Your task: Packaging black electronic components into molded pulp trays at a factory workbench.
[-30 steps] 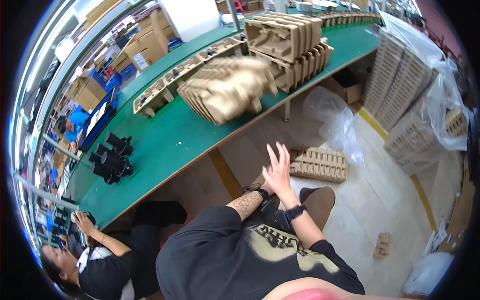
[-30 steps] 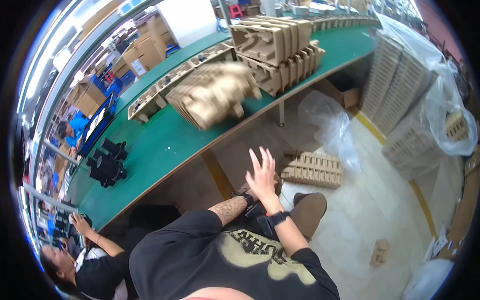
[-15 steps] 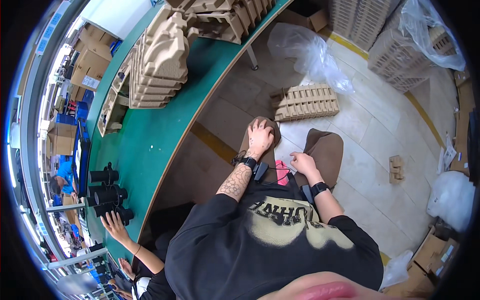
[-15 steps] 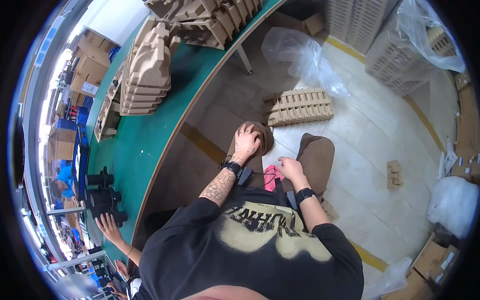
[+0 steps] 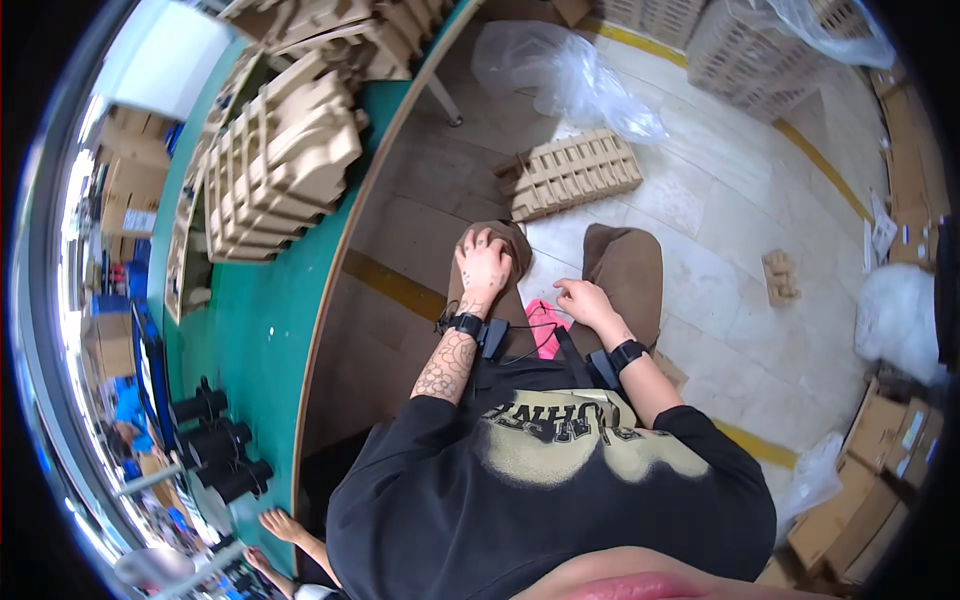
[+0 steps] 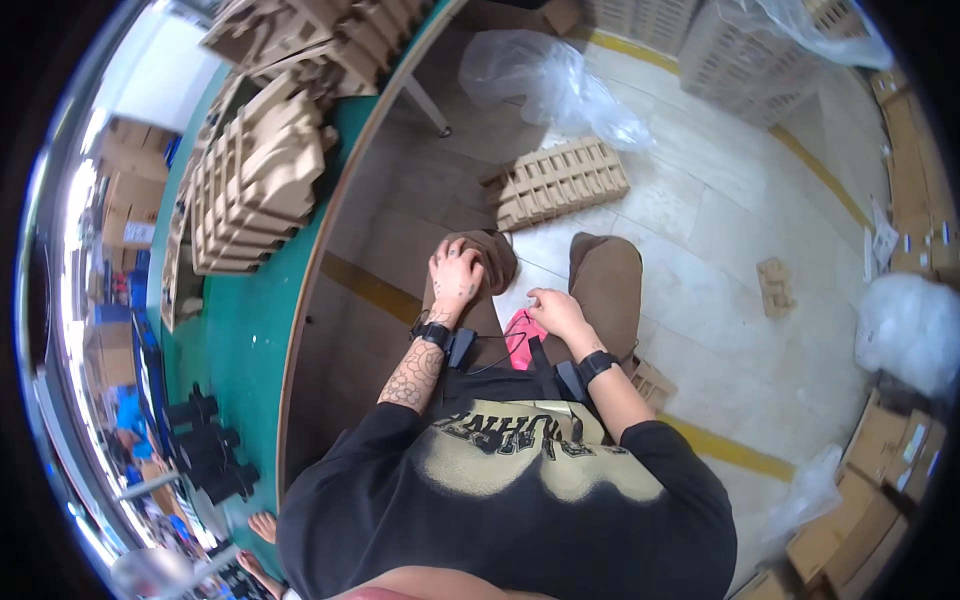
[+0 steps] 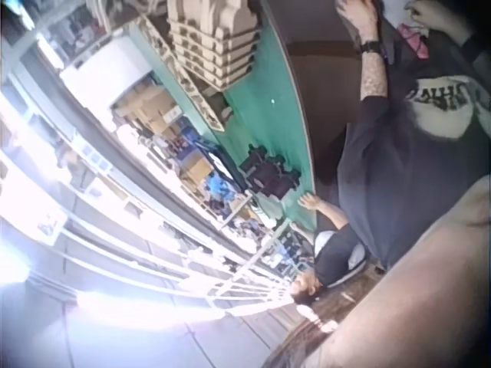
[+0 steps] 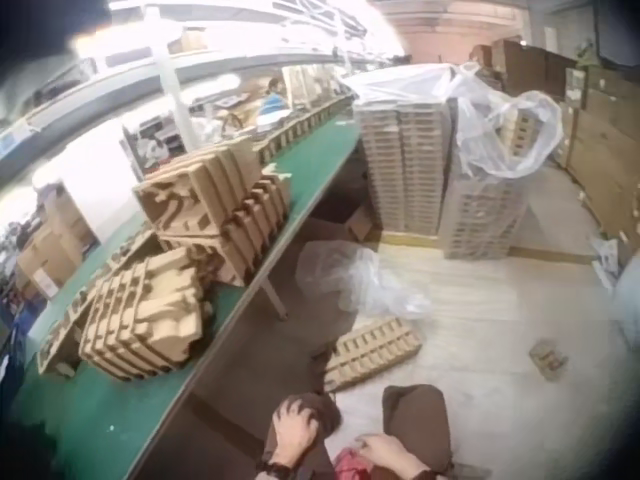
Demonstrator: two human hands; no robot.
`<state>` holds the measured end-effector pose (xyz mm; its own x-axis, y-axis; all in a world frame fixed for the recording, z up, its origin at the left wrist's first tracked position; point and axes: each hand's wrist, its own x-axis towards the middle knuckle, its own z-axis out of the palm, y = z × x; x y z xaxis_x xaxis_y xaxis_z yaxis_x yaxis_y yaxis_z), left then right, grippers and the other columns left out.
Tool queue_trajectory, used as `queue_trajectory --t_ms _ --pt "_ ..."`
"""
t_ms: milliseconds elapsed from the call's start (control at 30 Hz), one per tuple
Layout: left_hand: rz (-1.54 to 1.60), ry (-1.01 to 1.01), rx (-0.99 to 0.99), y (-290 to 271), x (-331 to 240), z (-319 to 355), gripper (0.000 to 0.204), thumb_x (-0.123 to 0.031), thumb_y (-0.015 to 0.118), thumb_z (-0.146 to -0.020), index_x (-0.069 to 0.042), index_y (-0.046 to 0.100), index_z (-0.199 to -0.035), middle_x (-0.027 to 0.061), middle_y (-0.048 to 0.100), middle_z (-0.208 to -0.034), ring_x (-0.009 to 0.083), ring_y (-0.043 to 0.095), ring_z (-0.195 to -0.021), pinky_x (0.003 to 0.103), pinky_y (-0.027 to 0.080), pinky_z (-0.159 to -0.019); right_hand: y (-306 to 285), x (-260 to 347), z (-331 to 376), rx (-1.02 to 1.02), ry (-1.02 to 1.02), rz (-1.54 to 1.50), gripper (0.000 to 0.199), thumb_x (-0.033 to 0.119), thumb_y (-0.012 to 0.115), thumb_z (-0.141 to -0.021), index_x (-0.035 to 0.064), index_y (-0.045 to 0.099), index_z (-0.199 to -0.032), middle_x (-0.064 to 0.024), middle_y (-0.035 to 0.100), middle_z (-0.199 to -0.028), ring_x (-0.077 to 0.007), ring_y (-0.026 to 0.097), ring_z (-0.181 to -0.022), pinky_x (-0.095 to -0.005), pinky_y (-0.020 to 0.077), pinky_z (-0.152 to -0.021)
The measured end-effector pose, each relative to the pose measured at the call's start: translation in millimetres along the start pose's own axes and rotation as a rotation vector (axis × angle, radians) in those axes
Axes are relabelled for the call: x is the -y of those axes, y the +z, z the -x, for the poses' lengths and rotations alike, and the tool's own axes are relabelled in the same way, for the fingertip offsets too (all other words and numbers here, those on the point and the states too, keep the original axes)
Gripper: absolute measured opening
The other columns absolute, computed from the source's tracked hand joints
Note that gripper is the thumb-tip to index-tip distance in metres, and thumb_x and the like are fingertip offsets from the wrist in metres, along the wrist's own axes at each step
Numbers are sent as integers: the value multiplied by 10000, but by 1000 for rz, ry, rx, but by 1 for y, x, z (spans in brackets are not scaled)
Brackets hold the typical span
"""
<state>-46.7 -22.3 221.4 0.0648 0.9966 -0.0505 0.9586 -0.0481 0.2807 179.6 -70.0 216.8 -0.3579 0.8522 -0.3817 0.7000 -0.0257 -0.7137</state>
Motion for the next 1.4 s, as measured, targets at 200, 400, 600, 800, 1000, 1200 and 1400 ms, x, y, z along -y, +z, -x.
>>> queue_trajectory --t_ms 200,400,600,800,1000,1200,1400 --pt "-149 82 45 -6 -5 -4 257 -291 583 -792 -176 679 -1001 81 494 -1319 325 346 -1303 545 282 -1037 -3 -8 6 -42 6 -190 320 203 548 -824 73 637 -1102 -141 676 -952 -282 654 -886 -377 517 -803" --pt "9 -24 420 6 27 -75 244 -316 580 -806 -144 701 -930 67 620 -1086 287 523 -1102 440 435 -921 -55 -49 13 -555 20 -1835 432 221 505 -929 52 463 -1325 -85 619 -1073 -223 599 -992 -384 480 -901" --pt "-61 -5 479 21 4 -106 233 -294 574 -836 -97 694 -867 76 638 -1003 291 554 -1016 383 437 -884 -29 -185 68 -715 21 -2276 405 217 483 -946 49 445 -1313 -105 603 -1087 -221 582 -1021 -391 480 -903" --pt "-150 101 531 32 -35 -127 187 -232 570 -857 -80 679 -863 65 635 -1021 287 551 -1002 381 434 -881 92 -292 148 -503 1512 -983 802 284 767 -704 77 387 -1379 -210 521 -1272 -317 533 -1153 -422 449 -957" --pt "-200 169 582 35 -54 -151 142 -195 588 -844 -78 667 -846 64 635 -1006 289 551 -988 380 424 -885 123 -321 119 -284 1978 -326 1049 329 813 -634 86 206 -1454 -289 357 -1388 -381 390 -1273 -456 359 -1037" --pt "-200 265 698 76 -90 -201 115 -164 593 -834 -70 659 -844 71 634 -988 286 553 -980 377 417 -880 166 -410 142 -555 1738 -189 1274 480 824 -531 68 70 -1472 -292 306 -1403 -381 268 -1346 -491 266 -1090" --pt "-197 190 911 93 -132 -232 162 -211 576 -842 -70 654 -854 92 632 -999 301 562 -981 389 447 -851 119 -415 132 -657 1374 -239 1185 351 843 -567 70 119 -1462 -227 393 -1360 -387 355 -1276 -478 299 -1058"
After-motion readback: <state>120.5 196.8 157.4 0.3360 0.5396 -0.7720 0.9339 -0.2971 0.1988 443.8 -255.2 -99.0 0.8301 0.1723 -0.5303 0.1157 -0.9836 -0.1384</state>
